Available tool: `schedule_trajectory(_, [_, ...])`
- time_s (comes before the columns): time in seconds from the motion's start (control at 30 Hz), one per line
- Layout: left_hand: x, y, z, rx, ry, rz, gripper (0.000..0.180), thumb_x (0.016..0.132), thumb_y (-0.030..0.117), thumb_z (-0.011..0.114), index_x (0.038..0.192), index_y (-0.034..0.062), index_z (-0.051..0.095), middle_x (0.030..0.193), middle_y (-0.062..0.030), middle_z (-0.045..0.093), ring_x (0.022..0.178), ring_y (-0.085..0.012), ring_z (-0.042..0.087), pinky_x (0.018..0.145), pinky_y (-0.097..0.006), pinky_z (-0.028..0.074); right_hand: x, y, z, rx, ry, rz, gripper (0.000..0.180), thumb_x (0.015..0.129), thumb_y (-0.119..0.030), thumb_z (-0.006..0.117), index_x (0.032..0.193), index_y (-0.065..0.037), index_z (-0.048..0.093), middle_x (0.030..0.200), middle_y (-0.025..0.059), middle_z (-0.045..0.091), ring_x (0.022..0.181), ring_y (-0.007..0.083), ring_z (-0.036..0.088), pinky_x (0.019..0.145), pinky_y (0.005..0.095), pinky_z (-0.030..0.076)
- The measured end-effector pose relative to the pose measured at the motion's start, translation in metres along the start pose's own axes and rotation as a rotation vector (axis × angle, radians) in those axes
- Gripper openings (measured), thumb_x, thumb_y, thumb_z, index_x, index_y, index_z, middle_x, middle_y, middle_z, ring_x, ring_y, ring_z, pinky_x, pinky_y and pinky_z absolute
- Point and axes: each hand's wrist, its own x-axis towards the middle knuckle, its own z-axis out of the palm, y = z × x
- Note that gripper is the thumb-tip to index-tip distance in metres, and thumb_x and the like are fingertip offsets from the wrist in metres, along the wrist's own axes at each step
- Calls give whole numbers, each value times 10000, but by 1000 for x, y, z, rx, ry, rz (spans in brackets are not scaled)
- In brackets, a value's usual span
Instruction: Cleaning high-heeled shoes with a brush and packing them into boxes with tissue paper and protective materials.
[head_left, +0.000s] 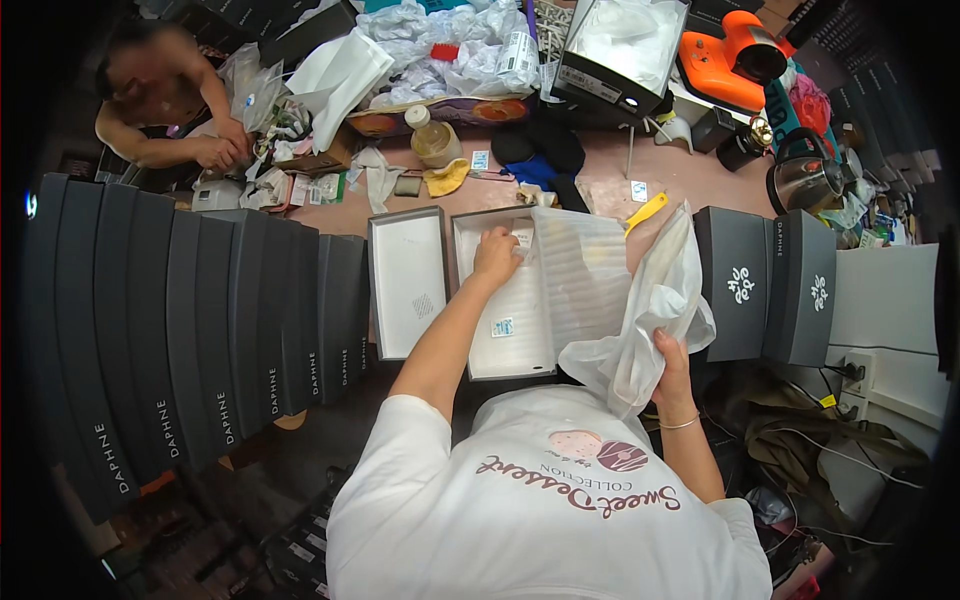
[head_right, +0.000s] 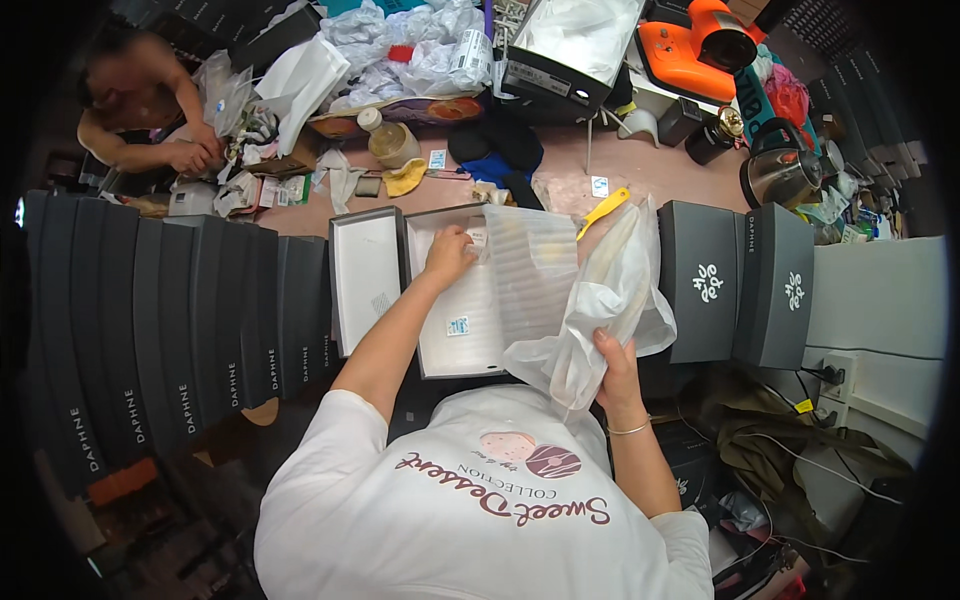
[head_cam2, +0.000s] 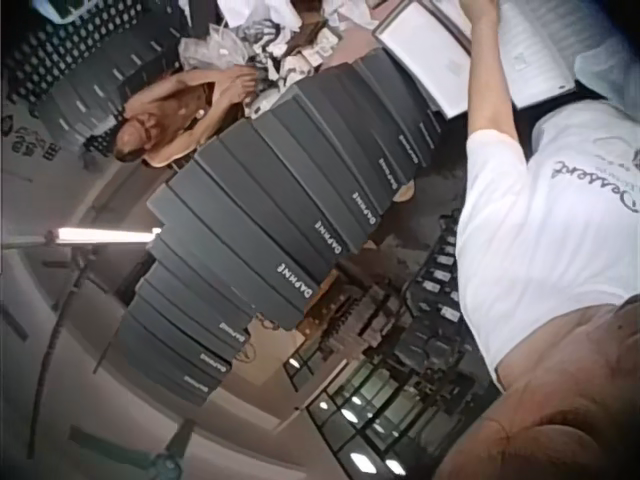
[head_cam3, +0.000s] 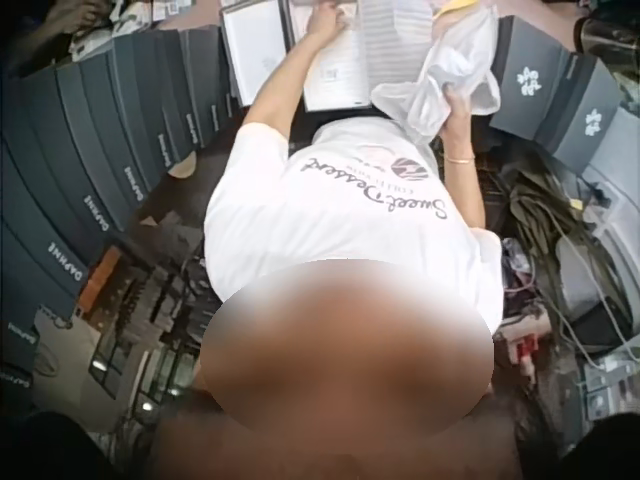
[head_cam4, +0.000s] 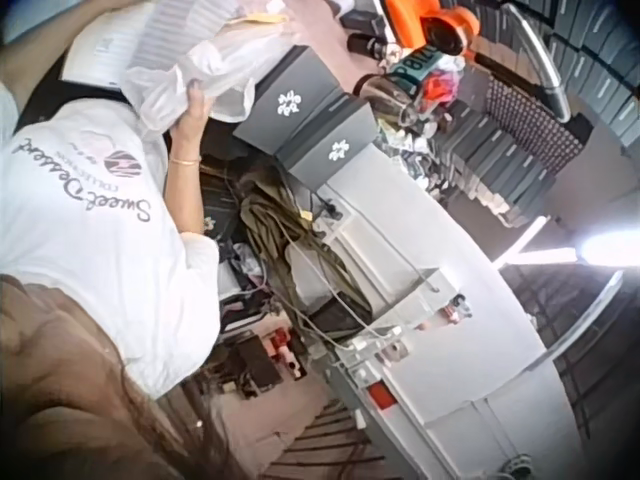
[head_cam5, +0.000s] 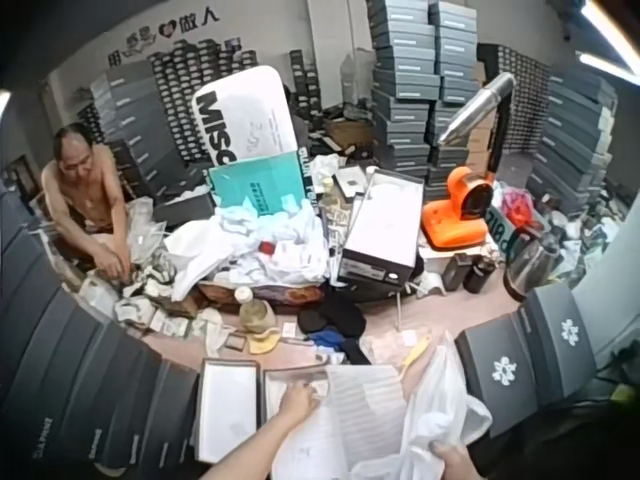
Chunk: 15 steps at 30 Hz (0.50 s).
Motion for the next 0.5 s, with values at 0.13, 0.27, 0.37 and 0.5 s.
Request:
schedule_trajectory(0.13, [4,-9,0,-73,-112,41,267,704,135,701,961,64,692,1081,-146,625,1025,-313,571,877,-417,463,-7,8,0,3,7,-9,619,824,-235,622,1340,-18,355,1150,94,535,1005,181,569,844,321,496])
schedule_trajectory(0.27, [-3,-11,-6,4,-93,-22,557,690,135,713,1221,112,547,1066,-156,626,995,-322,600,837,-413,484,-6,12,-1,22,57,-15,630,826,-234,617,1345,2,347,1172,110,522,1040,191,550,870,321,474])
schedule_trajectory(0.37, [0,11,-24,233,-266,-71,747,689,147,722,1360,167,394,1054,-176,632,976,-319,622,815,-420,494,-6,12,1,38,51,8,613,835,-227,606,1343,2,351,1174,114,526,1039,198,557,868,328,481])
schedule_trajectory(0.5, [21,14,-13,428,-357,-5,806,667,178,748,1376,200,365,1016,-136,667,929,-306,650,793,-439,503,-11,14,0,7,39,-15,591,835,-202,597,1330,16,360,1153,114,535,1019,195,564,852,326,488])
